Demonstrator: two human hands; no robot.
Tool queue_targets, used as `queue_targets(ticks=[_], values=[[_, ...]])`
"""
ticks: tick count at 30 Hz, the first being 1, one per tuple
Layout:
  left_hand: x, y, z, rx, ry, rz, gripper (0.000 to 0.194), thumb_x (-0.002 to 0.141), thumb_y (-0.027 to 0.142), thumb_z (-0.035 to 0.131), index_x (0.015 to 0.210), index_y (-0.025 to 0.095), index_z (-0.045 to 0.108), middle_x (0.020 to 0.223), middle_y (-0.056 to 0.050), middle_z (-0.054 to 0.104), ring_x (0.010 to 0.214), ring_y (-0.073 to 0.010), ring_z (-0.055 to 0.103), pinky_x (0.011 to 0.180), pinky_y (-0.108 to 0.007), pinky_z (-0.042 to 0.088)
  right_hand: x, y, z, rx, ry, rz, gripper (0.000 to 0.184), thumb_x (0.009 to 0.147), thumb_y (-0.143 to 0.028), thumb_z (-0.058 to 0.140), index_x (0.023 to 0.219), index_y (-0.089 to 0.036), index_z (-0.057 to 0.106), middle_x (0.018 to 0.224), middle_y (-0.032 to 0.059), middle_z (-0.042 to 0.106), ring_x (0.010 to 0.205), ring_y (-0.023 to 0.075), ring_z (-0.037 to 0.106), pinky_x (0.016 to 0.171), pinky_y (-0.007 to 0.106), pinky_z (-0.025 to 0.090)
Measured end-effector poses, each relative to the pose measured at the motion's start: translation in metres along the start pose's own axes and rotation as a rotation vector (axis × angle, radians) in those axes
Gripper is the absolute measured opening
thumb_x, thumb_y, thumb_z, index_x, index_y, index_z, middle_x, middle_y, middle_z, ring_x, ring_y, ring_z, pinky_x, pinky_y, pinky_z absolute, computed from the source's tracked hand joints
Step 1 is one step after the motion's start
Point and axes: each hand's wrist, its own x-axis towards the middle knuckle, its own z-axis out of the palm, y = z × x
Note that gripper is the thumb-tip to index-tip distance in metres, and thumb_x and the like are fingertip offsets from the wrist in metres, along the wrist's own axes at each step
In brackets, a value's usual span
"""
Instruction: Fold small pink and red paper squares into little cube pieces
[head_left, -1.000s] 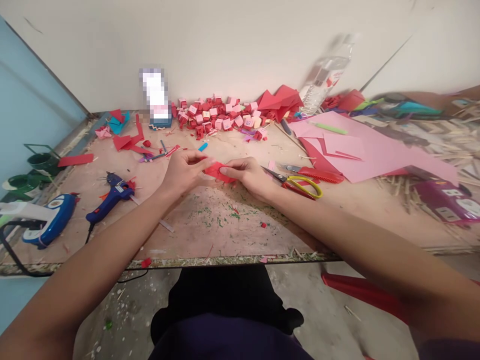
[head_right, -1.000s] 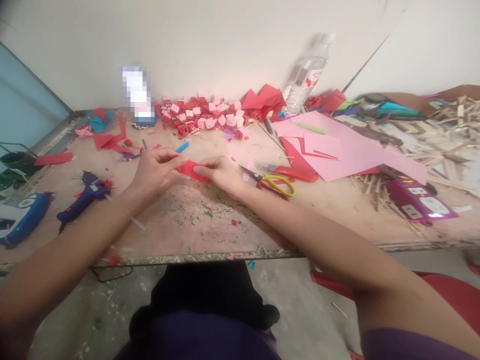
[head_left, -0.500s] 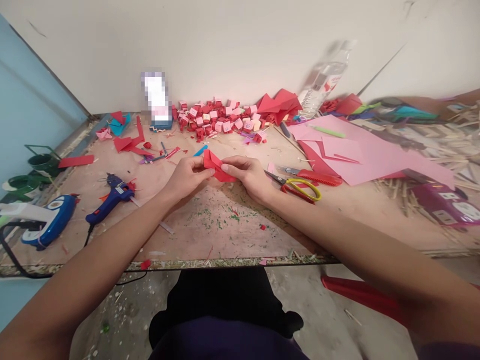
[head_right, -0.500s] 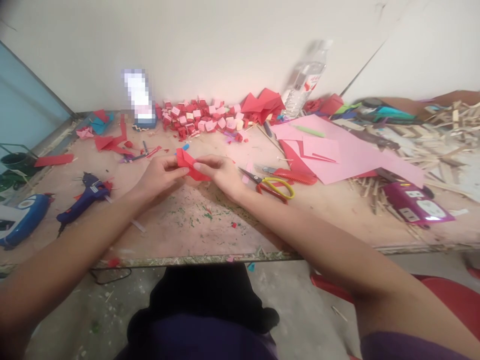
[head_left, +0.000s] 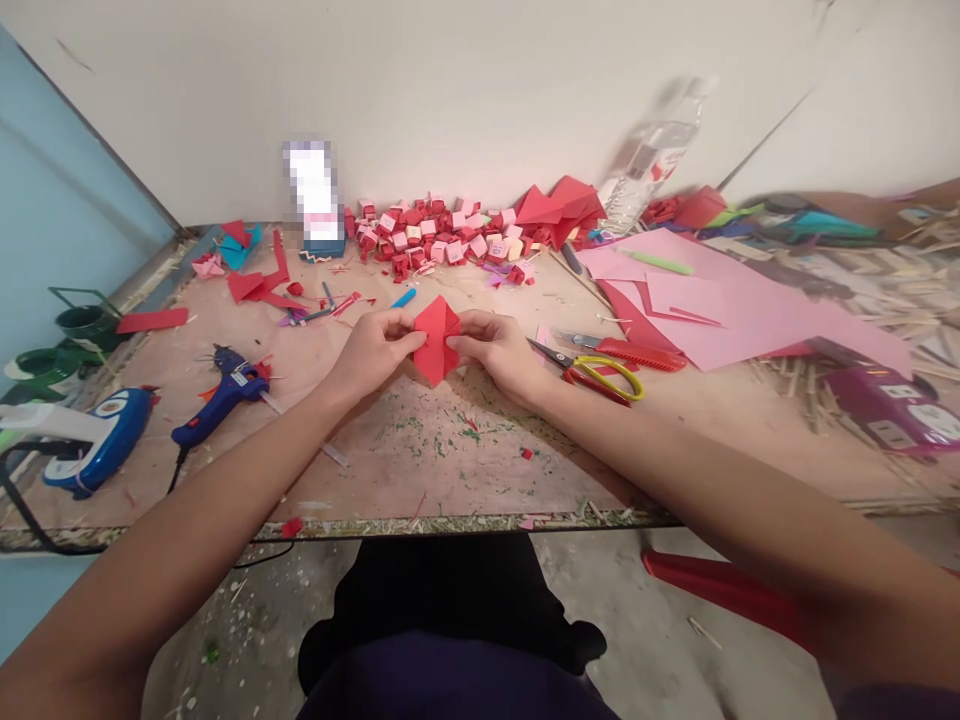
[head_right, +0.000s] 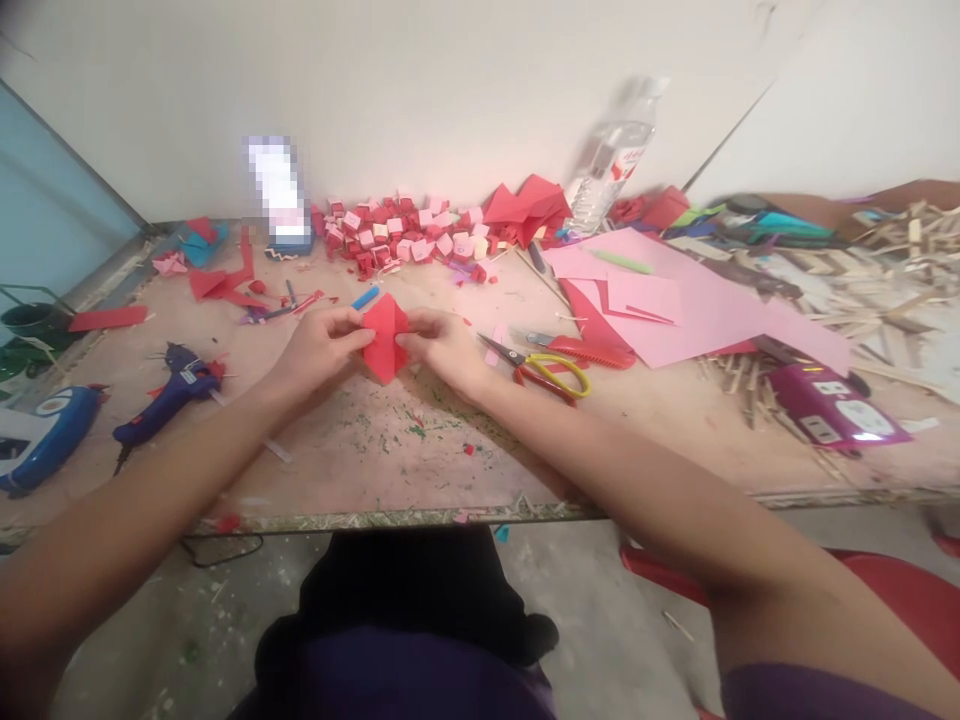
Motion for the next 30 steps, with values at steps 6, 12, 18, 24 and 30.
queue_targets(ticks=[6,12,18,24,30], values=[[-0.0014,-0.0004,0.0018,-0.020,-0.001,0.056,0.012,0.087,0.028,0.074,0.081,0.019,0.077,0.089,-0.006,0.081,0.090,-0.0268,0.079,0.083,-0.040,0.064,-0.0017,-0.0053,0.0009,-0.064,-0.068,0.012,0.021,0.080,-0.031,0.086,0.095,-0.016,0.083,0.088,0.0051,0.081,0.072,0.0156,0.068,0.067,0.028,0.056],[-0.0028,0.0017,0.0027,-0.001,-0.008,0.055,0.020,0.081,0.038,0.082,0.081,0.019,0.076,0.088,-0.007,0.082,0.082,-0.0237,0.075,0.078,-0.037,0.062,-0.0020,-0.0027,0.0020,-0.059,-0.032,-0.005,0.021,0.081,-0.034,0.086,0.093,-0.017,0.084,0.089,0.0046,0.081,0.071,0.0163,0.068,0.067,0.029,0.056],[-0.0036,0.0005,0.0034,0.040,0.014,0.069,0.020,0.080,0.035,0.078,0.075,0.019,0.067,0.082,-0.005,0.079,0.074,-0.0186,0.070,0.071,-0.031,0.057,-0.0028,-0.0037,0.0018,-0.157,-0.040,0.010,0.023,0.083,-0.038,0.085,0.090,-0.017,0.084,0.083,0.0051,0.080,0.069,0.0168,0.068,0.064,0.029,0.056],[-0.0056,0.0009,0.0072,0.044,0.003,0.110,0.022,0.079,0.035,0.076,0.073,0.021,0.060,0.074,-0.001,0.070,0.069,-0.0152,0.063,0.068,-0.030,0.051,-0.0024,-0.0038,0.0031,-0.153,-0.034,0.001,0.021,0.084,-0.038,0.083,0.084,-0.017,0.082,0.078,0.0049,0.078,0.065,0.0163,0.069,0.064,0.030,0.057],[-0.0062,0.0037,0.0082,0.004,-0.043,0.096,0.022,0.083,0.041,0.075,0.078,0.021,0.068,0.083,-0.003,0.073,0.077,-0.0189,0.068,0.072,-0.033,0.058,-0.0024,-0.0047,0.0045,-0.131,0.013,-0.009,0.026,0.081,-0.041,0.088,0.076,-0.017,0.080,0.075,0.0036,0.076,0.065,0.0152,0.067,0.064,0.028,0.058]])
